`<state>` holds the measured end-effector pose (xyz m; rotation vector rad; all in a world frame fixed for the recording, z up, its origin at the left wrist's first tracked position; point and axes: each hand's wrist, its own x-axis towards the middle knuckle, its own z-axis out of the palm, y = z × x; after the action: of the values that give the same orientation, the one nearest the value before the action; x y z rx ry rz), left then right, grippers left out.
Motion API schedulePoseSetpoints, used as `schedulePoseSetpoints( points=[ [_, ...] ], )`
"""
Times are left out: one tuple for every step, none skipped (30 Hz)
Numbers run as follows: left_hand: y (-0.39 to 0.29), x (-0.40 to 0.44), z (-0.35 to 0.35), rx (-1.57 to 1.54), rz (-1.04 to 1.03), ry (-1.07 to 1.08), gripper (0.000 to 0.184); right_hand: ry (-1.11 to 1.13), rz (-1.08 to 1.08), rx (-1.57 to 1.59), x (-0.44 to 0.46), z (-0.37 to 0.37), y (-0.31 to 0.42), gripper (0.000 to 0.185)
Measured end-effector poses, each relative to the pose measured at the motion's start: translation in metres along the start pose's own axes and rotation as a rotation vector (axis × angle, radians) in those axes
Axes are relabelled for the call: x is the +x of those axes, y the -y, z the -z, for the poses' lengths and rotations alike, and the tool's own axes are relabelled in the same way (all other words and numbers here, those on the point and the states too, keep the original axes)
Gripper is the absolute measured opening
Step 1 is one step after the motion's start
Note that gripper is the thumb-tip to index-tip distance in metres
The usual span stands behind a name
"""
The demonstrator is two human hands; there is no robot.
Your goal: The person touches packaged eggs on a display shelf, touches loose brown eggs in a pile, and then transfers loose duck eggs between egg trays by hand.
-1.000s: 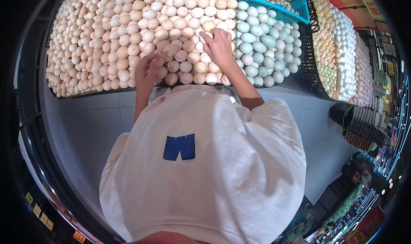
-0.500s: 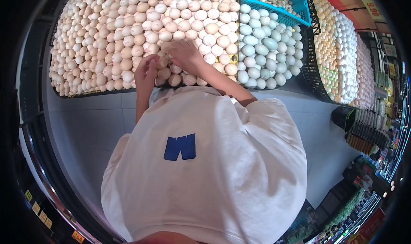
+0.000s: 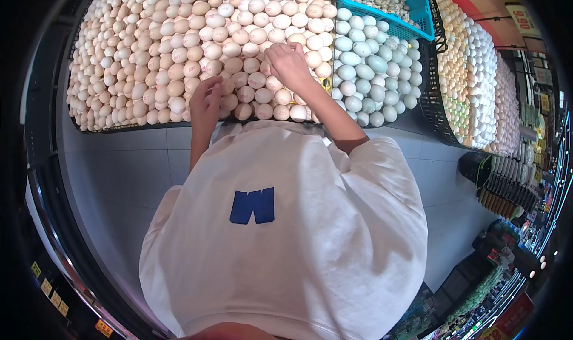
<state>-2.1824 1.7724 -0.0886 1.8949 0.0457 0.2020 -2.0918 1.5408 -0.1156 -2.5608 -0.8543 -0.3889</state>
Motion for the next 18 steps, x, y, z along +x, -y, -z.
schedulePoseSetpoints(
  points=[
    [0.001, 0.001, 0.000, 0.006, -0.022, -0.006, 0.025, 0.022, 0.024, -0.046, 0.000, 0.000, -0.001, 0.030],
    [0.001, 0.001, 0.000, 0.014, -0.043, -0.013, 0.024, 0.022, 0.024, -0.045, 0.000, 0.000, -0.001, 0.030],
    [0.000, 0.001, 0.001, 0.015, -0.042, -0.013, 0.024, 0.011, 0.034, -0.050, 0.000, 0.001, 0.000, 0.029],
    [-0.003, 0.001, 0.002, 0.016, -0.019, -0.006, 0.024, 0.000, 0.043, -0.056, 0.000, 0.002, 0.000, 0.027],
    [-0.005, 0.002, 0.003, 0.016, 0.003, 0.001, 0.023, 0.000, 0.042, -0.055, 0.000, 0.001, -0.001, 0.027],
    [-0.003, 0.002, 0.004, 0.018, 0.003, 0.001, 0.023, 0.003, 0.034, -0.059, 0.000, 0.000, -0.002, 0.028],
    [-0.001, 0.004, 0.005, 0.015, -0.028, -0.024, 0.022, 0.008, 0.026, -0.063, -0.001, -0.001, -0.002, 0.028],
    [0.000, 0.004, 0.006, 0.012, -0.058, -0.048, 0.021, 0.008, 0.025, -0.060, -0.002, -0.001, -0.002, 0.028],
    [-0.001, 0.004, 0.008, 0.014, -0.057, -0.047, 0.021, 0.013, 0.025, -0.057, -0.002, -0.001, -0.002, 0.029],
    [-0.002, 0.004, 0.010, 0.043, -0.040, -0.046, 0.020, 0.017, 0.024, -0.055, -0.002, 0.000, -0.002, 0.031],
    [-0.004, 0.005, 0.012, 0.072, -0.025, -0.045, 0.019, 0.017, 0.022, -0.054, -0.003, 0.001, -0.001, 0.031],
    [-0.006, 0.006, 0.013, 0.073, -0.025, -0.043, 0.019, 0.014, 0.020, -0.043, -0.002, 0.003, 0.000, 0.033],
    [-0.007, 0.007, 0.015, 0.166, -0.062, 0.004, 0.020, 0.012, 0.018, -0.033, -0.002, 0.005, 0.001, 0.036],
    [-0.008, 0.008, 0.016, 0.259, -0.100, 0.050, 0.022, 0.011, 0.016, -0.031, -0.002, 0.007, 0.001, 0.036],
    [-0.007, 0.009, 0.017, 0.260, -0.100, 0.051, 0.022, 0.005, 0.019, -0.030, -0.002, 0.008, 0.001, 0.037],
    [-0.006, 0.013, 0.017, 0.363, -0.182, 0.133, 0.027, -0.001, 0.023, -0.029, -0.002, 0.008, 0.002, 0.039],
    [-0.005, 0.016, 0.017, 0.464, -0.265, 0.215, 0.032, -0.002, 0.022, -0.027, -0.002, 0.009, 0.002, 0.039],
    [-0.003, 0.019, 0.017, 0.465, -0.267, 0.216, 0.032, -0.023, 0.014, -0.006, -0.002, 0.009, 0.003, 0.038]
  ],
)
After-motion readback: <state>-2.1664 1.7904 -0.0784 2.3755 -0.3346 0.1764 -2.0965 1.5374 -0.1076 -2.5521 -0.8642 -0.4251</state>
